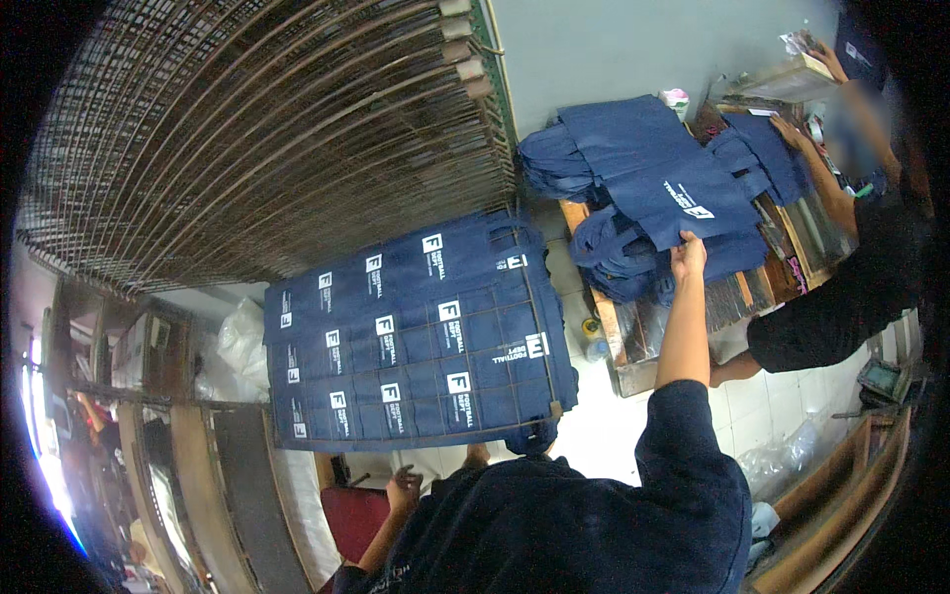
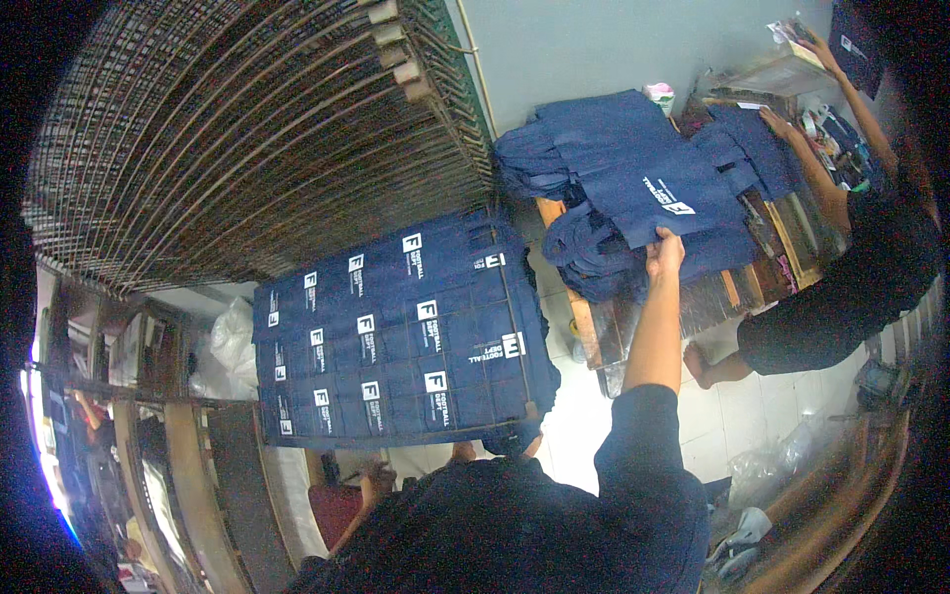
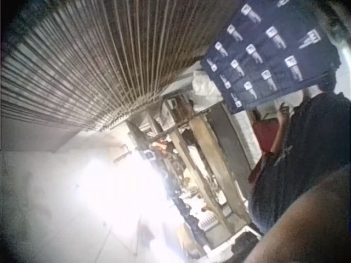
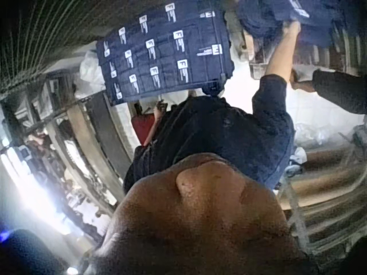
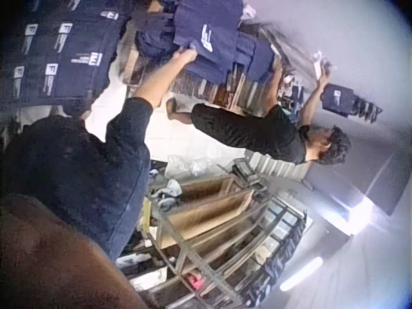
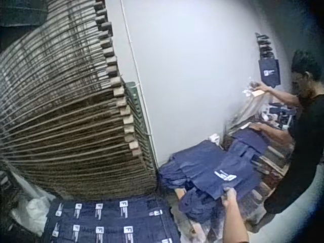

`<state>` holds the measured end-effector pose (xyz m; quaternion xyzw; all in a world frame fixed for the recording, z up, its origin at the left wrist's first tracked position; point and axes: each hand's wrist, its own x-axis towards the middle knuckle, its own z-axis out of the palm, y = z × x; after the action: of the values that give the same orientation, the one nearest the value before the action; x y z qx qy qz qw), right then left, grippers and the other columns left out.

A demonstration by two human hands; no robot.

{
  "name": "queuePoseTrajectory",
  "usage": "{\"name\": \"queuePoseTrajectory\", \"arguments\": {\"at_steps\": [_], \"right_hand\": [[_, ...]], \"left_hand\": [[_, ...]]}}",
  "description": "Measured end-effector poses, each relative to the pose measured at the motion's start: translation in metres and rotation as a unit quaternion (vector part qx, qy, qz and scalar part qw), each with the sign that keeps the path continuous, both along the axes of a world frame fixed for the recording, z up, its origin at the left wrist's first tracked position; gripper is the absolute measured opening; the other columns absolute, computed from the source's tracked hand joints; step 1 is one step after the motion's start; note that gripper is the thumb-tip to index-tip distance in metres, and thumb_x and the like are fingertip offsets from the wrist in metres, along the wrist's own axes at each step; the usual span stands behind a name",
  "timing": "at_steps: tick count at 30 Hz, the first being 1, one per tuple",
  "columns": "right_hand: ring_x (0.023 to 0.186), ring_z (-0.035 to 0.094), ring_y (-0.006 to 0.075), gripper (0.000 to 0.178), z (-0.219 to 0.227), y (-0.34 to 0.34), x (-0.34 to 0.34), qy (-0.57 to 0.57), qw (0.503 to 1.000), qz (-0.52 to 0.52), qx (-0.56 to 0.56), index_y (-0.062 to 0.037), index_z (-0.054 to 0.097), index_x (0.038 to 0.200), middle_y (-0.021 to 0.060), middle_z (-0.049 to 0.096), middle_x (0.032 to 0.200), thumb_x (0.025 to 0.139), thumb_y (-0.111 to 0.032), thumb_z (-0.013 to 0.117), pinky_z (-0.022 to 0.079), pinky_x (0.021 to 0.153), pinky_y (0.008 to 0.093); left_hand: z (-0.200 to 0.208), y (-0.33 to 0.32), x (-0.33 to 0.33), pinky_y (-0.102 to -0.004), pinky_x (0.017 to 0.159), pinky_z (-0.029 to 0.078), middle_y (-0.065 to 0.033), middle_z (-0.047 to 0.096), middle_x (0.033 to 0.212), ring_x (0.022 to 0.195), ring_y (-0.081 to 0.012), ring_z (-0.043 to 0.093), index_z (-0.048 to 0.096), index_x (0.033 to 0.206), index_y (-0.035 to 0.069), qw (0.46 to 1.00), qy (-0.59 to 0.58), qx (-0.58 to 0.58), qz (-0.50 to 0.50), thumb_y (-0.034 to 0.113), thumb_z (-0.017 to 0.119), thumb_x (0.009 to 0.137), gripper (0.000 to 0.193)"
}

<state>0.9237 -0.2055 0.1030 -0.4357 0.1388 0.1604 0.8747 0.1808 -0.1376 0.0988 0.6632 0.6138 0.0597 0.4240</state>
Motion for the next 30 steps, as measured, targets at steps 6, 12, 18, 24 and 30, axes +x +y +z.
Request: {"name": "queuePoseTrajectory", "arguments": {"at_steps": [6, 12, 18, 24, 30], "right_hand": [[0.082, 0.055, 0.019, 0.019, 0.132, 0.024, -0.132, -0.025, 0.981, 0.094, 0.165, -0.0056, 0.052, 0.091, 0.0052, 0.055, 0.09, 0.074, -0.007, 0.061, 0.044, 0.069, 0.0318], [0.078, 0.05, 0.0121, 0.02, 0.169, 0.03, -0.313, -0.151, 0.983, 0.105, -0.014, -0.0047, 0.051, 0.083, 0.0036, 0.055, 0.087, 0.077, -0.017, 0.065, 0.041, 0.071, 0.0273], [0.092, 0.048, 0.0196, 0.037, 0.092, 0.008, -0.408, -0.399, 0.866, 0.208, -0.22, 0.0039, 0.048, 0.101, 0.0121, 0.05, 0.1, 0.08, -0.023, 0.062, 0.039, 0.081, 0.0337], [0.096, 0.053, 0.027, 0.056, 0.023, -0.044, -0.451, 0.196, 0.794, 0.571, 0.071, -0.0131, 0.035, 0.125, 0.0133, 0.051, 0.11, 0.084, -0.051, 0.042, 0.046, 0.073, 0.0422], [0.081, 0.051, 0.0255, 0.056, 0.05, -0.023, -0.467, 0.234, 0.848, 0.475, -0.023, -0.0176, 0.044, 0.112, 0.0054, 0.053, 0.103, 0.079, -0.062, 0.035, 0.039, 0.064, 0.037]], "left_hand": [[0.092, 0.024, 0.175, -0.0353, 0.092, 0.038, -0.017, 0.051, 0.117, 0.11, -0.0236, 0.048, 0.044, 0.123, 0.002, 0.938, -0.16, -0.189, -0.243, 0.03, 0.064, 0.078, 0.056], [0.156, 0.012, 0.311, -0.033, 0.09, 0.038, -0.0096, 0.047, 0.121, 0.111, -0.0189, 0.044, 0.037, 0.129, 0.008, 0.816, -0.476, -0.292, -0.15, 0.031, 0.059, 0.082, 0.057], [0.152, 0.025, 0.293, -0.0295, 0.076, 0.044, -0.0051, 0.058, 0.1, 0.086, -0.0156, 0.056, 0.051, 0.11, 0.006, 0.818, -0.553, -0.127, 0.099, 0.023, 0.065, 0.078, 0.038], [0.157, 0.053, 0.199, -0.0331, 0.071, 0.046, -0.0036, 0.058, 0.099, 0.089, -0.0173, 0.056, 0.053, 0.105, 0.007, 0.764, -0.603, -0.113, 0.2, 0.017, 0.068, 0.074, 0.036], [0.147, 0.08, 0.074, -0.0335, 0.071, 0.046, -0.0036, 0.057, 0.095, 0.085, -0.0169, 0.056, 0.049, 0.107, 0.008, 0.744, -0.61, -0.071, 0.265, 0.009, 0.066, 0.071, 0.04]]}}
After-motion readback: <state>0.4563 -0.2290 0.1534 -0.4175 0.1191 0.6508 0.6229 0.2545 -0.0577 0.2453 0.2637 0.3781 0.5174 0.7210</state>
